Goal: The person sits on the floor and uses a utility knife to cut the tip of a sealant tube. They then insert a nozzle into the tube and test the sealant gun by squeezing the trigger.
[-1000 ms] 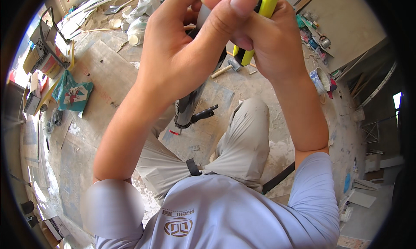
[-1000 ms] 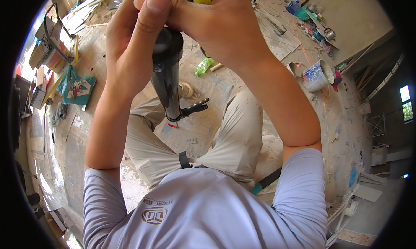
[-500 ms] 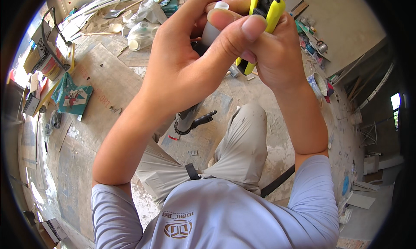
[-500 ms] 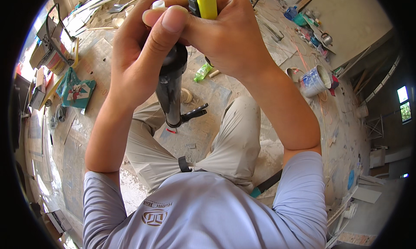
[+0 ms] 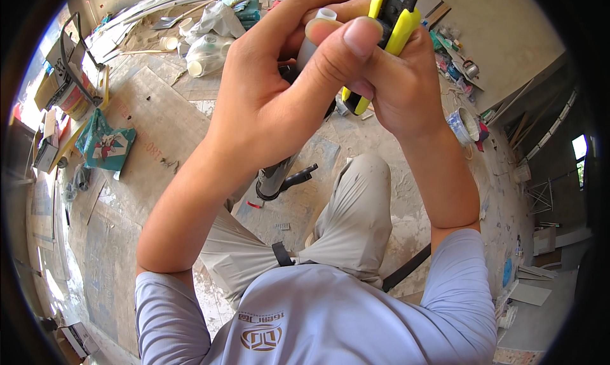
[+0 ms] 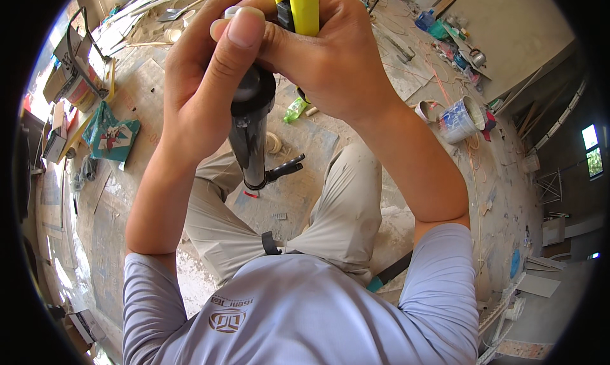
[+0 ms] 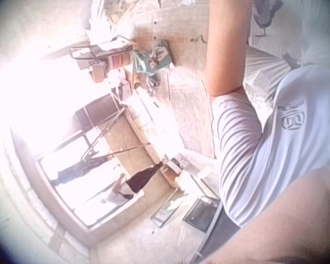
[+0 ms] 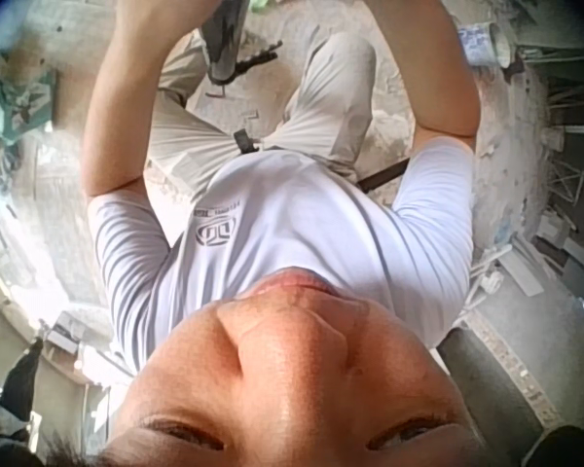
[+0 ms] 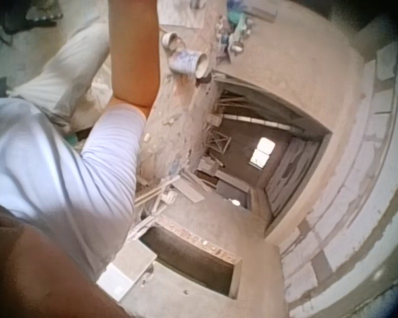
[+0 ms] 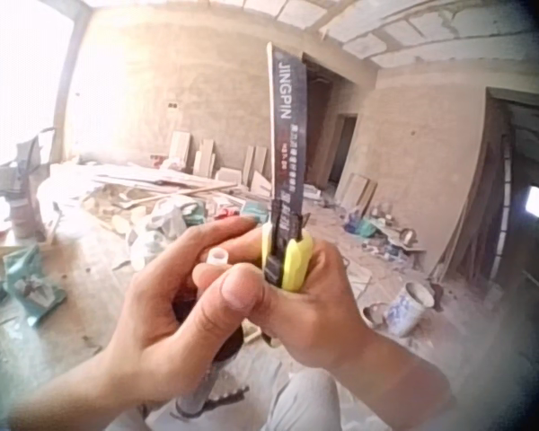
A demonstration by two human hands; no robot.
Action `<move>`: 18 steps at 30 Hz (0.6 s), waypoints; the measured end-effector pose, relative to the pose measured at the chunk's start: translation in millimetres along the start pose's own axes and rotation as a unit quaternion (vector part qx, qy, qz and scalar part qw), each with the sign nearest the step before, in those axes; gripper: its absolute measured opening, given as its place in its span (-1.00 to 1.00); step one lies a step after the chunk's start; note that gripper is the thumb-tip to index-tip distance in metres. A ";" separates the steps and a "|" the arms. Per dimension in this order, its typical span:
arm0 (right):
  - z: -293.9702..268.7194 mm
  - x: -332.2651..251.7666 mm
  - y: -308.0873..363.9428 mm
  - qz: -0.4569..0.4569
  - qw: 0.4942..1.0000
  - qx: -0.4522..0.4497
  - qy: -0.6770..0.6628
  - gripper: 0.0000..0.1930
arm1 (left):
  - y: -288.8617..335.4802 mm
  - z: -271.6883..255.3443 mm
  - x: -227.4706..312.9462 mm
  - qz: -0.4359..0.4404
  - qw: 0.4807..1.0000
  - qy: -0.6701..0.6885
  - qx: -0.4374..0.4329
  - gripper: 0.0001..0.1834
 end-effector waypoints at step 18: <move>13.0 -10.9 2.2 0.011 0.999 0.037 -0.023 -0.74 | 3.2 4.9 -1.1 0.052 0.992 -0.114 0.031 -0.38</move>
Point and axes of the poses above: each hand's wrist, its own y-axis away from the middle knuckle, its own z-axis out of the palm, x = y × z, the point moved 3 cm from there along -y, towards the middle knuckle, and after that the axes turned 6 degrees about -x, right-handed, at the moved point
